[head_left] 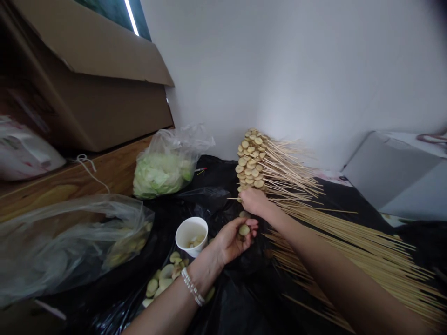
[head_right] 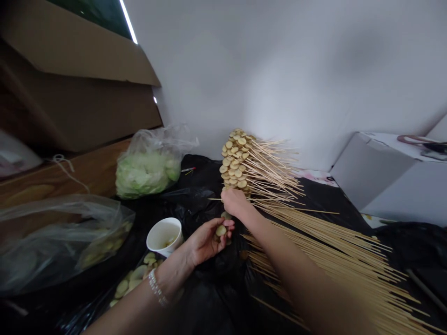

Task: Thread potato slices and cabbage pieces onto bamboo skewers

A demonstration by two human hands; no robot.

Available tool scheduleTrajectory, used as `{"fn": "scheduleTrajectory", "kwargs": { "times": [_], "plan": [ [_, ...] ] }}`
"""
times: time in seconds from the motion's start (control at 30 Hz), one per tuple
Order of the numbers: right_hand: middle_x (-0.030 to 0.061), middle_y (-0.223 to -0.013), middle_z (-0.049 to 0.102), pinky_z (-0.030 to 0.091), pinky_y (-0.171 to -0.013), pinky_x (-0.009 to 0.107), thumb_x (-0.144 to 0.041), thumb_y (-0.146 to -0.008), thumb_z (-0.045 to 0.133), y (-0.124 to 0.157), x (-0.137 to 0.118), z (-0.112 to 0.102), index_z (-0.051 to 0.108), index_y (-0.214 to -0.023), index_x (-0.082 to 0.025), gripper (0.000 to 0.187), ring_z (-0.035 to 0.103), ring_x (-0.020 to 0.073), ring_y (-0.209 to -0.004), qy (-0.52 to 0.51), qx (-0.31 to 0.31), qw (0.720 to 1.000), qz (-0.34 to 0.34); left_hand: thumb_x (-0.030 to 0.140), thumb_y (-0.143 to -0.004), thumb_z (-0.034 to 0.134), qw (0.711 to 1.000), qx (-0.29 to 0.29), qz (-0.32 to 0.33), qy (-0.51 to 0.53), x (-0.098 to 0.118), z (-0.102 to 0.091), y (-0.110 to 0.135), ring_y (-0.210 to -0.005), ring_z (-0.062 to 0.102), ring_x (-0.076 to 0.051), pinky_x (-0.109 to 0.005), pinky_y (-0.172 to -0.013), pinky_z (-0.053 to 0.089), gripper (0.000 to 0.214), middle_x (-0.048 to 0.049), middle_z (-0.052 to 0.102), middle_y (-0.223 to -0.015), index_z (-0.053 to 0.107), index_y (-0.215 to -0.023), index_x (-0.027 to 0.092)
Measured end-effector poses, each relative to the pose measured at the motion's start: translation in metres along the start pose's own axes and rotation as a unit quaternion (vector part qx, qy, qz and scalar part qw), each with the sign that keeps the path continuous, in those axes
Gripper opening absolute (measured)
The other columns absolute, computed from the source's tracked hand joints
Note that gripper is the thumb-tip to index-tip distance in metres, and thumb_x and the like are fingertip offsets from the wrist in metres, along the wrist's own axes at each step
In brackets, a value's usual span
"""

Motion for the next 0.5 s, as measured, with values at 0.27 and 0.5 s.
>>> {"fn": "scheduleTrajectory", "kwargs": {
  "times": [0.27, 0.5],
  "plan": [
    [0.0166, -0.100, 0.069, 0.048, -0.077, 0.032, -0.025, -0.095, 0.036, 0.007, 0.014, -0.013, 0.067, -0.105, -0.013, 0.035, 0.065, 0.0251, -0.095, -0.006, 0.026, 1.000, 0.008, 0.020, -0.090, 0.046, 1.000, 0.009, 0.000, 0.005, 0.000, -0.002, -0.001, -0.054, 0.060, -0.009, -0.012, -0.042, 0.044, 0.022, -0.0073, 0.065, -0.068, 0.063, -0.089, 0.006],
    [0.0141, -0.098, 0.069, 0.046, -0.076, 0.028, -0.029, -0.091, 0.046, 0.034, 0.034, -0.022, 0.068, -0.100, -0.014, 0.029, 0.065, 0.0218, -0.092, -0.014, 0.012, 0.999, 0.030, 0.018, -0.090, 0.046, 1.000, -0.001, 0.009, 0.019, 0.002, -0.002, -0.003, -0.056, 0.061, -0.010, -0.013, -0.045, 0.047, 0.022, -0.0089, 0.065, -0.069, 0.062, -0.092, 0.004]
  ]
}}
Point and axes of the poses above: each hand's wrist, its own y-axis away from the middle knuckle, its own z-axis out of the palm, x = y × z, the point moved 9 cm from there along -y, towards the middle knuckle
